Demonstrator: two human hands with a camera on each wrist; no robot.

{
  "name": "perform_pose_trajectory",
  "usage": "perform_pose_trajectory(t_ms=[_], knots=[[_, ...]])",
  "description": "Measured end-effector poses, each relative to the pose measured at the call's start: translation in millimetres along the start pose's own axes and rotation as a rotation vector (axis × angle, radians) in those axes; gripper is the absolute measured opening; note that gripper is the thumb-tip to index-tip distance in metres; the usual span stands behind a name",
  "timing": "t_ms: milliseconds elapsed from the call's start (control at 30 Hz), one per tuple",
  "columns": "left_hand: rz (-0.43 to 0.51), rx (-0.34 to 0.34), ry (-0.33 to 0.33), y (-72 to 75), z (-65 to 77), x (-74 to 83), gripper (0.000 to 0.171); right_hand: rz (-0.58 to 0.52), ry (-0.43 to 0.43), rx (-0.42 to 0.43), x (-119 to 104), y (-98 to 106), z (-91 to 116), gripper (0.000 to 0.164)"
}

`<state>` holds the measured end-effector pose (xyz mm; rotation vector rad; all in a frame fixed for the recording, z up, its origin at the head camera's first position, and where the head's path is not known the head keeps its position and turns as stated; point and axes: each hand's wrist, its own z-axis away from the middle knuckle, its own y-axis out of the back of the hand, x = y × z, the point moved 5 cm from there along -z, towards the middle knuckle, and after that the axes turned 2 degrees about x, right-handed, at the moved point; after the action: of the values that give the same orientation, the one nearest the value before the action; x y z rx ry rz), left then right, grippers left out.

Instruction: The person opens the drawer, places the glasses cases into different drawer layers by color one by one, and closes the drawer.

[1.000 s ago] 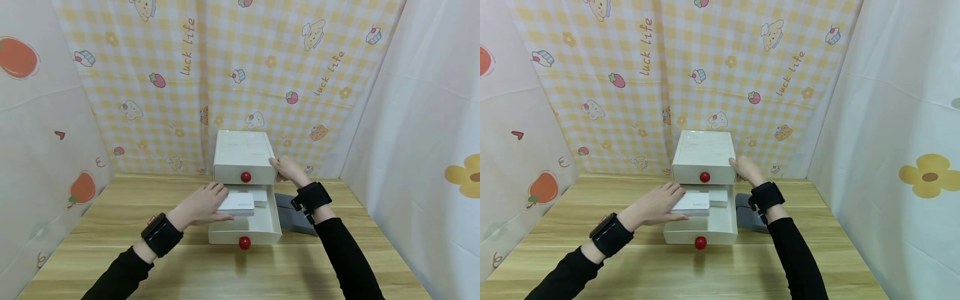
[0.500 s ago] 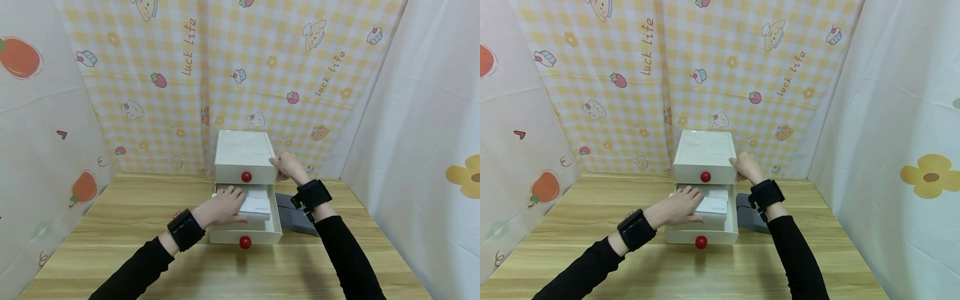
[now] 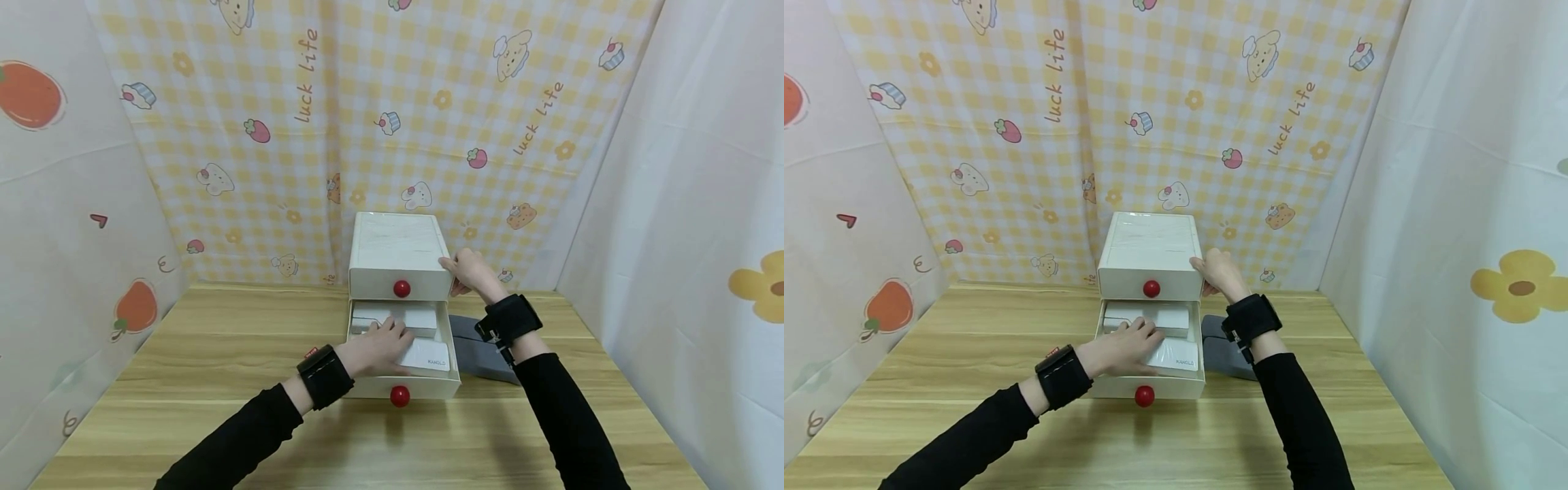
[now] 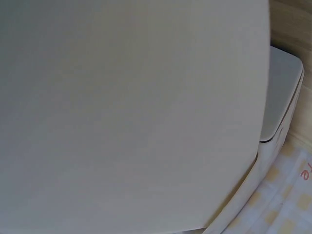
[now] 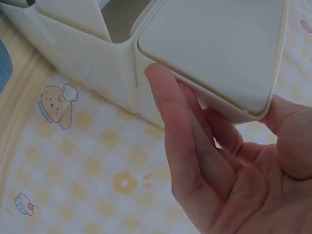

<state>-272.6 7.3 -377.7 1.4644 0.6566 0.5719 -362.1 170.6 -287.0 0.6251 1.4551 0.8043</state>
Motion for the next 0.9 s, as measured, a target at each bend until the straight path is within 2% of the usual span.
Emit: perform_pose_trajectory(t_ms=[100, 233, 333, 600, 767, 900], knots=[[-0.005, -0.002, 0.003, -3.0, -0.1, -0.9, 0.064, -0.008, -0.002, -0.001, 0, 0, 0, 0.042], [0.044, -0.008, 0.015, -4.8, 0.4, -3.4, 0.066, -0.016, 0.010, 0.000, -1, -1, 0, 0.042], [0.067, 0.004, -0.001, -4.4, 1.8, -4.0, 0.064, -0.018, 0.021, -0.001, -1, -1, 1, 0.042], [0.079, 0.073, -0.043, 8.3, 9.0, -3.0, 0.053, -0.030, 0.030, -0.006, 0, -1, 1, 0.042], [0.066, 0.153, -0.136, 21.3, 16.0, 4.0, 0.038, -0.039, 0.031, -0.007, 1, -1, 1, 0.041], [0.014, 0.234, -0.227, 27.6, 21.8, 14.1, 0.026, -0.037, 0.027, -0.010, 1, -2, 1, 0.041]])
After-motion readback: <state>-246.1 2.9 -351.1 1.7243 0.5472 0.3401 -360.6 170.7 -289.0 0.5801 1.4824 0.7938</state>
